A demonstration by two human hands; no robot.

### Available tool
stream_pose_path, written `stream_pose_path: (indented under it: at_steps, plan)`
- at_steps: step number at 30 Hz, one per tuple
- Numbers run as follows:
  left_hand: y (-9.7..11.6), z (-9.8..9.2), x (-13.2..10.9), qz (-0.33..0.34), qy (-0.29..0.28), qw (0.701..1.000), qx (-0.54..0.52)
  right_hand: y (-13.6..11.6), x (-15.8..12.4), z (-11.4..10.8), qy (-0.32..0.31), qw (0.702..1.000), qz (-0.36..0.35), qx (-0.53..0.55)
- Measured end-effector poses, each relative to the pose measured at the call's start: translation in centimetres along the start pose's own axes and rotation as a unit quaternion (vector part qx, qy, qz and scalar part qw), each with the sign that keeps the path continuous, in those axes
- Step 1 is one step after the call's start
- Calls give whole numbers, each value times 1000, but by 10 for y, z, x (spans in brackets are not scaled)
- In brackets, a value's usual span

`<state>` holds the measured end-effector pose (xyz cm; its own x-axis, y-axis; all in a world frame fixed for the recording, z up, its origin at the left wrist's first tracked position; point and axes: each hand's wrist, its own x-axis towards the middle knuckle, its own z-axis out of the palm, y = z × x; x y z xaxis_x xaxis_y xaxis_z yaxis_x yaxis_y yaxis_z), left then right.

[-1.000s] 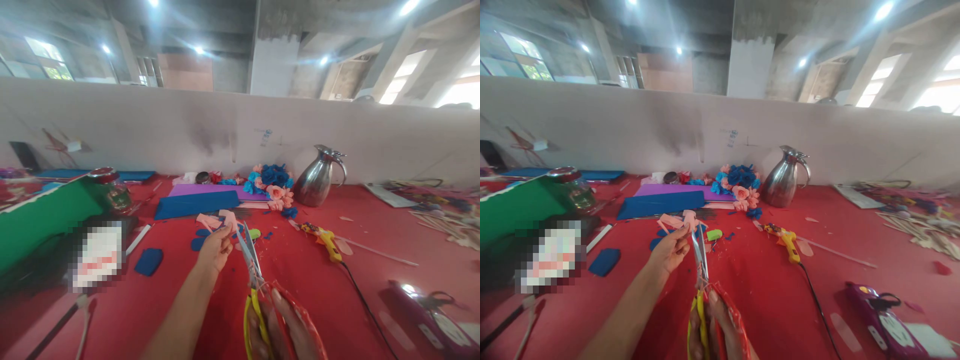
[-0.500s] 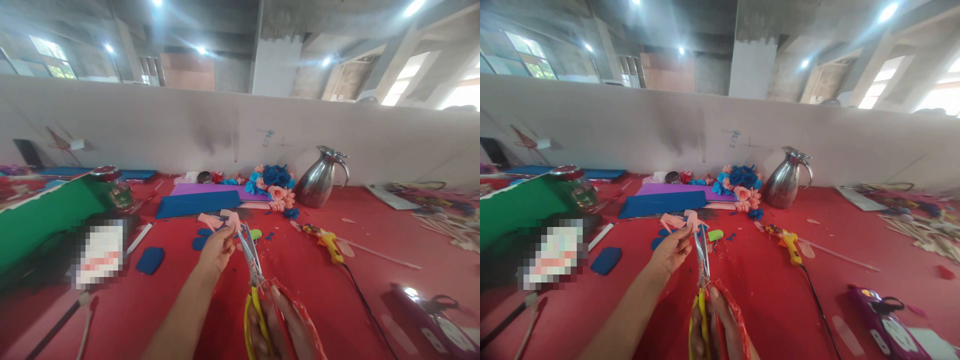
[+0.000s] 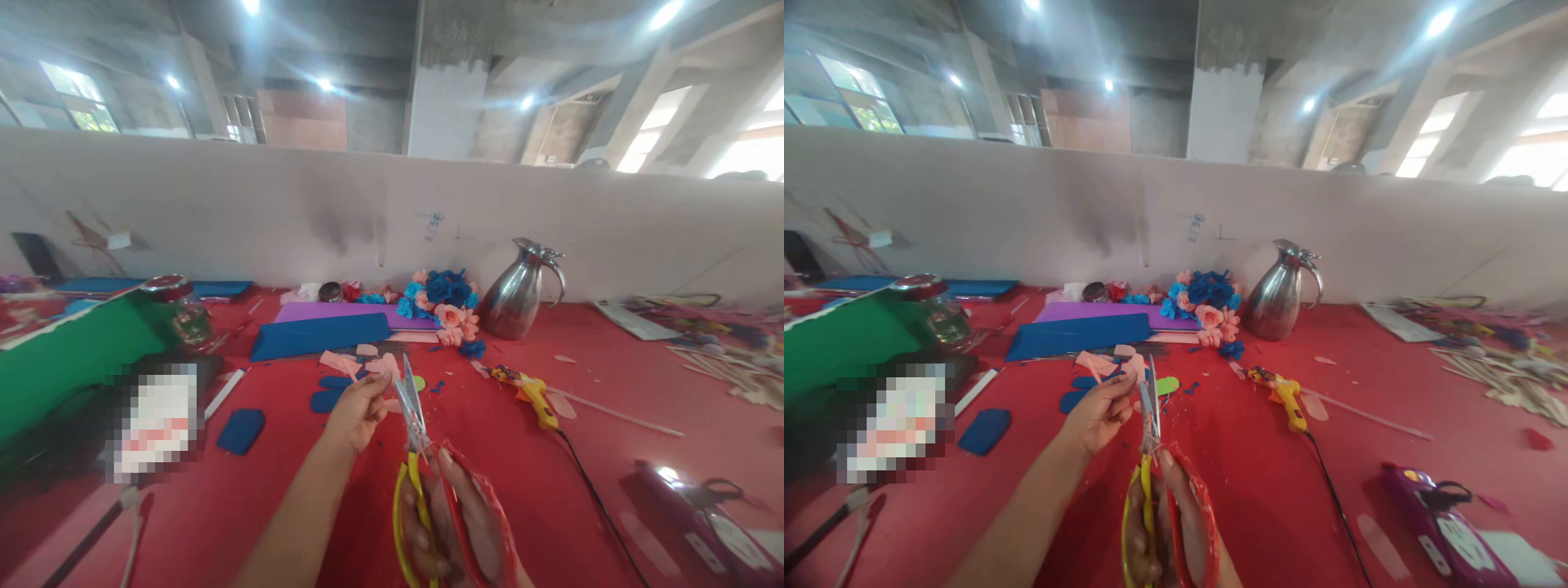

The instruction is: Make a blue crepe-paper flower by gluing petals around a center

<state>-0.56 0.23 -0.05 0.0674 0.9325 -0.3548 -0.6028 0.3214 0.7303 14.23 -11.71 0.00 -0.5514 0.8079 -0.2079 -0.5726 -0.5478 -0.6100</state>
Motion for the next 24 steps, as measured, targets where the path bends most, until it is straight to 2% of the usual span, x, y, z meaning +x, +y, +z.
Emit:
stream_pose_path:
  at_steps: [12, 17, 20, 24]
  plan:
    - [-1, 0, 0, -10, -20, 1000, 9, 15, 19, -12, 21, 999, 32, 23]
    - [4, 4, -5, -22, 7, 1000, -20, 14, 18, -9, 29, 999, 34, 31]
    - [5, 4, -4, -20, 23, 999, -33, 14, 18, -8, 11, 998, 57, 23]
    - [4, 1, 0, -5, 9, 1000, -27, 16, 20, -9, 12, 997, 78, 24]
